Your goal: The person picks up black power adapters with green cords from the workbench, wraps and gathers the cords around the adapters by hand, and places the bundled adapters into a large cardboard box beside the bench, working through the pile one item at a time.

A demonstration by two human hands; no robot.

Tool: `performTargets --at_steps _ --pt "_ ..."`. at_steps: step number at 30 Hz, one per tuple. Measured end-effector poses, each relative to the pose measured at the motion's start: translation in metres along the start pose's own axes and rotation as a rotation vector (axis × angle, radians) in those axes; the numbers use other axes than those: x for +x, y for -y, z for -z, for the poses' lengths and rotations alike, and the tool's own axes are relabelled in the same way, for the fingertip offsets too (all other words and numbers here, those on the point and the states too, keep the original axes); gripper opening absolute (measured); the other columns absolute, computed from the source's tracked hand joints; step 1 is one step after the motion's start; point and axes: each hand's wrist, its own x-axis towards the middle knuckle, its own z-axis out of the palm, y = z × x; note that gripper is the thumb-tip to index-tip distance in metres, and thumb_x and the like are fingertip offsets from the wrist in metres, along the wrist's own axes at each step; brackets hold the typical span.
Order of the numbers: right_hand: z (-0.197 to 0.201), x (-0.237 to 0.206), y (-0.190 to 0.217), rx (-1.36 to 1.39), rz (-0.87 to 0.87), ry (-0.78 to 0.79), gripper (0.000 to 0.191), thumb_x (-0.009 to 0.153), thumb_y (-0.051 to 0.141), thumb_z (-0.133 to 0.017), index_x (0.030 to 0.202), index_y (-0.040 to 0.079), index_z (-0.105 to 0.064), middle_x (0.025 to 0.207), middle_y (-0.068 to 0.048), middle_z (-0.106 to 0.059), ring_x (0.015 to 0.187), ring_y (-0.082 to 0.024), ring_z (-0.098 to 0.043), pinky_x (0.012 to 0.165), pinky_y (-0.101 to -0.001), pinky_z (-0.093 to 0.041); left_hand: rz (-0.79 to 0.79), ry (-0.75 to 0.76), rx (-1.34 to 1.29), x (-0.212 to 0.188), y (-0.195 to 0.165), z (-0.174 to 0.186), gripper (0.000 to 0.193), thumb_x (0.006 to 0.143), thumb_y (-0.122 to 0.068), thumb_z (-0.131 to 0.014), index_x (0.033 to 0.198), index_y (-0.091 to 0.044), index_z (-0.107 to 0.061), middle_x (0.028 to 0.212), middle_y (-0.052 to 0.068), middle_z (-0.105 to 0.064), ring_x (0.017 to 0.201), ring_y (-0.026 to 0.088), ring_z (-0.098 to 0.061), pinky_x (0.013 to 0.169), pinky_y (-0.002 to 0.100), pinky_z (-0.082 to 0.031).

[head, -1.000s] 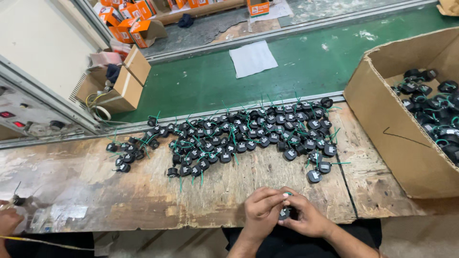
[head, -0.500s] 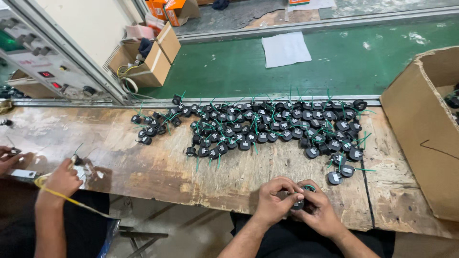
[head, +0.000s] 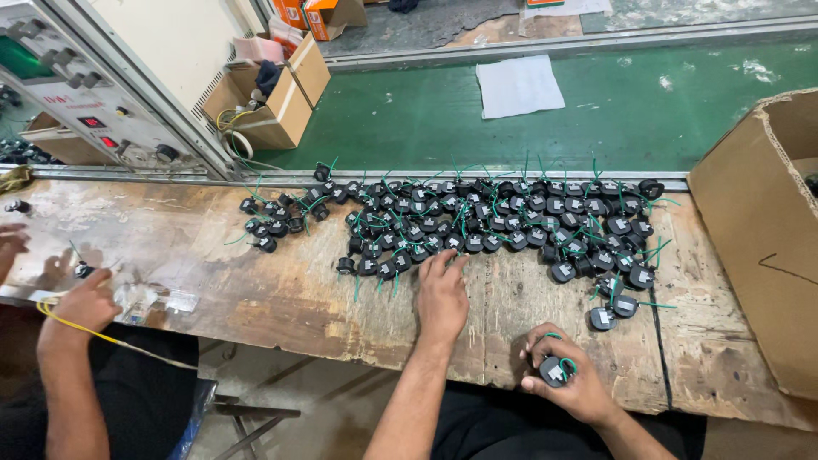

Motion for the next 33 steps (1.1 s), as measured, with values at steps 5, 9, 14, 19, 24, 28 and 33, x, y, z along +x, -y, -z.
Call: performTargets --at_steps 5,9,14,19,24,28,33 --pt "0.004 0.0 -0.005 0.158 -0.037 -0.033 0.037 0.075 0.014 -0.088 0.077 0.008 -0.051 0.101 -0.009 -0.058 0.097 -0.022 -0.062 0.087 -0.0367 -0.05 0.167 -0.05 -0.153 0.009 -0.003 -0.003 0.018 0.083 -0.006 -0.076 0.098 -0.014 -0.082 0.107 0.003 -0.076 0.108 0.026 -0.065 0.09 0.038 -0.054" --pt "0.01 -0.003 -0.008 0.246 -0.047 -0.064 0.035 0.078 0.012 -0.085 0.079 0.008 -0.05 0.102 -0.009 -0.056 0.099 -0.022 -0.061 0.088 -0.0374 -0.05 0.333 -0.145 -0.337 0.011 -0.003 -0.003 0.017 0.089 -0.01 -0.075 0.105 -0.012 -0.081 0.104 0.006 -0.077 0.098 0.021 -0.071 0.084 0.033 -0.056" --pt "0.011 -0.009 -0.008 0.494 -0.09 -0.099 0.021 0.086 0.014 -0.076 0.093 0.004 -0.059 0.104 -0.01 -0.054 0.098 -0.021 -0.059 0.074 -0.0371 -0.058 0.428 -0.315 -0.585 0.002 -0.008 -0.005 0.019 0.098 -0.01 -0.069 0.114 -0.002 -0.076 0.104 0.01 -0.075 0.093 0.018 -0.069 0.084 0.028 -0.054" --pt "0.008 -0.011 0.0 0.6 -0.112 -0.128 0.038 0.09 0.014 -0.075 0.122 -0.003 -0.063 0.11 -0.012 -0.054 0.102 -0.022 -0.06 0.082 -0.0364 -0.059 0.393 -0.35 -1.014 -0.006 -0.01 -0.009 0.023 0.1 -0.005 -0.067 0.123 -0.002 -0.069 0.1 0.011 -0.075 0.093 0.016 -0.069 0.088 0.028 -0.056" --pt "0.009 -0.006 0.002 0.412 -0.205 -0.156 0.062 0.085 0.018 -0.076 0.14 -0.003 -0.056 0.116 -0.012 -0.058 0.107 -0.025 -0.062 0.094 -0.039 -0.054 0.424 -0.103 -1.618 -0.029 -0.028 -0.027 0.017 0.096 0.003 -0.07 0.111 -0.001 -0.065 0.096 0.013 -0.073 0.086 0.021 -0.073 0.083 0.038 -0.062" --pt "0.007 0.001 -0.003 -0.129 -0.089 -0.116 0.069 0.081 0.023 -0.082 0.138 -0.005 -0.055 0.134 -0.015 -0.057 0.127 -0.03 -0.053 0.107 -0.0421 -0.04 0.34 0.176 -1.592 -0.047 -0.055 -0.05 0.017 0.093 0.009 -0.071 0.105 -0.003 -0.067 0.101 0.015 -0.075 0.089 0.021 -0.073 0.084 0.035 -0.061" --pt "0.006 0.001 -0.001 -0.192 -0.092 -0.087 0.049 0.08 0.026 -0.086 0.117 0.0 -0.066 0.126 -0.013 -0.065 0.121 -0.028 -0.062 0.105 -0.0394 -0.046 -0.007 0.088 -1.078 -0.049 -0.061 -0.044 0.009 0.095 0.002 -0.071 0.101 -0.004 -0.072 0.102 0.014 -0.079 0.089 0.021 -0.077 0.079 0.032 -0.063"
